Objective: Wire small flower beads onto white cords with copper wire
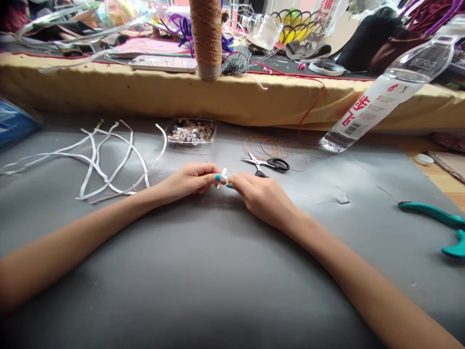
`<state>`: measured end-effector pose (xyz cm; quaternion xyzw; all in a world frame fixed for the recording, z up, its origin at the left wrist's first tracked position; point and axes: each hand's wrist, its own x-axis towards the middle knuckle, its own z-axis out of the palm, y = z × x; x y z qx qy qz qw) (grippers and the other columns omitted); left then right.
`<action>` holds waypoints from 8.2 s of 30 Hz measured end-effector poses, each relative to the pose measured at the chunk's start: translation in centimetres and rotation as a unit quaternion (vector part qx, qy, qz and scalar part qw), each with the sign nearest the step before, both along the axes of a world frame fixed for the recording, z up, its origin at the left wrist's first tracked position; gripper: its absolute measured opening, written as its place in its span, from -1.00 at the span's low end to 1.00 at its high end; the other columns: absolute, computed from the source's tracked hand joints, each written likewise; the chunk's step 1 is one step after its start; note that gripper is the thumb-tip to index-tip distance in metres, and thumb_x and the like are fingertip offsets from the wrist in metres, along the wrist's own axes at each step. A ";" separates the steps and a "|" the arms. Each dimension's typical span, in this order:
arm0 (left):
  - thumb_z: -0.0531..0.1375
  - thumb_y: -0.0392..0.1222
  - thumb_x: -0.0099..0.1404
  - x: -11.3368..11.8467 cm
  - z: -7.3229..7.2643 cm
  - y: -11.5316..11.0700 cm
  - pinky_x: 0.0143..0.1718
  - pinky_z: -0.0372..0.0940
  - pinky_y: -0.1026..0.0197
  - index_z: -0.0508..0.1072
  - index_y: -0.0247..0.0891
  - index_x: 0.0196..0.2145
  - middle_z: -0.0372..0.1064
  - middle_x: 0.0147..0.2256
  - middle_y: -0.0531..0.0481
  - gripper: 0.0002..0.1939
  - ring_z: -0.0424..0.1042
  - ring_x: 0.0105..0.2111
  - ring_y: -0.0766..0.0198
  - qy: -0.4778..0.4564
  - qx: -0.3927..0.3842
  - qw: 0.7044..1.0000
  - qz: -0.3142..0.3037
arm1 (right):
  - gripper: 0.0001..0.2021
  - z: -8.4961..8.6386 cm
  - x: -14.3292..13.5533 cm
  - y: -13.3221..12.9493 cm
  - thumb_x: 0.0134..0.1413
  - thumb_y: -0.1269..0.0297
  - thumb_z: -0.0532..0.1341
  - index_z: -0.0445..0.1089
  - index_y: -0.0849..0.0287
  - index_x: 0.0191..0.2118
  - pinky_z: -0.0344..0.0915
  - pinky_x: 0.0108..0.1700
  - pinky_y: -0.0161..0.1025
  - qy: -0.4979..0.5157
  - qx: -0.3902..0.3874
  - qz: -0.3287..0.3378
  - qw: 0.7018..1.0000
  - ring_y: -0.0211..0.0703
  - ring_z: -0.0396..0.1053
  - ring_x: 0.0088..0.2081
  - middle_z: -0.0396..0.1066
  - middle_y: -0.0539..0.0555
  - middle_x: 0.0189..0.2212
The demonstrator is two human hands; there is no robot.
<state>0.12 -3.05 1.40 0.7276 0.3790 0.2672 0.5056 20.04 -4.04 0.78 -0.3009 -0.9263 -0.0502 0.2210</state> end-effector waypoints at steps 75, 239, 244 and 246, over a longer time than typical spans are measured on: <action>0.15 -0.18 0.14 0.2 0.0 -0.4 -0.50 0.19 0.40 0.47 -0.35 -0.31 0.35 -0.44 0.04 -0.79 0.25 -0.55 0.50 -0.116 -0.121 0.986 0.019 | -0.72 3.5 -0.4 -1.2 0.04 0.11 0.09 0.40 0.20 -0.45 -0.02 -0.55 -0.35 0.167 -0.388 -0.157 0.893 -0.35 0.09 -0.59 0.30 -0.01 -0.57; 0.06 -0.15 0.17 0.8 0.7 -1.1 -0.29 0.15 0.31 0.36 -0.31 -0.46 0.34 -0.44 0.07 -0.81 0.29 -0.36 0.34 0.025 0.009 0.995 0.099 | -0.87 -0.4 -1.5 -2.2 -0.02 0.49 0.08 0.16 0.11 -0.35 0.25 -0.46 -0.41 0.189 0.015 -0.051 0.980 -0.35 0.29 -0.53 0.29 -0.08 -0.54; 0.10 -0.16 0.14 0.7 0.6 -0.8 -0.31 0.17 0.30 0.35 -0.32 -0.46 0.30 -0.43 0.06 -0.85 0.28 -0.38 0.35 0.026 0.000 0.995 0.100 | -0.87 -0.5 -1.7 -2.2 0.01 0.49 0.06 0.15 0.11 -0.34 0.22 -0.46 -0.40 0.153 0.040 -0.022 0.987 -0.33 0.24 -0.53 0.27 -0.05 -0.53; 0.10 -0.17 0.13 0.7 0.3 -0.6 -0.29 0.18 0.27 0.35 -0.32 -0.49 0.27 -0.42 0.05 -0.84 0.27 -0.38 0.35 0.047 0.023 0.994 0.099 | -0.88 -0.6 -1.8 -2.1 0.03 0.48 0.04 0.14 0.11 -0.33 0.21 -0.46 -0.38 0.145 0.032 -0.017 0.989 -0.33 0.23 -0.53 0.27 -0.04 -0.52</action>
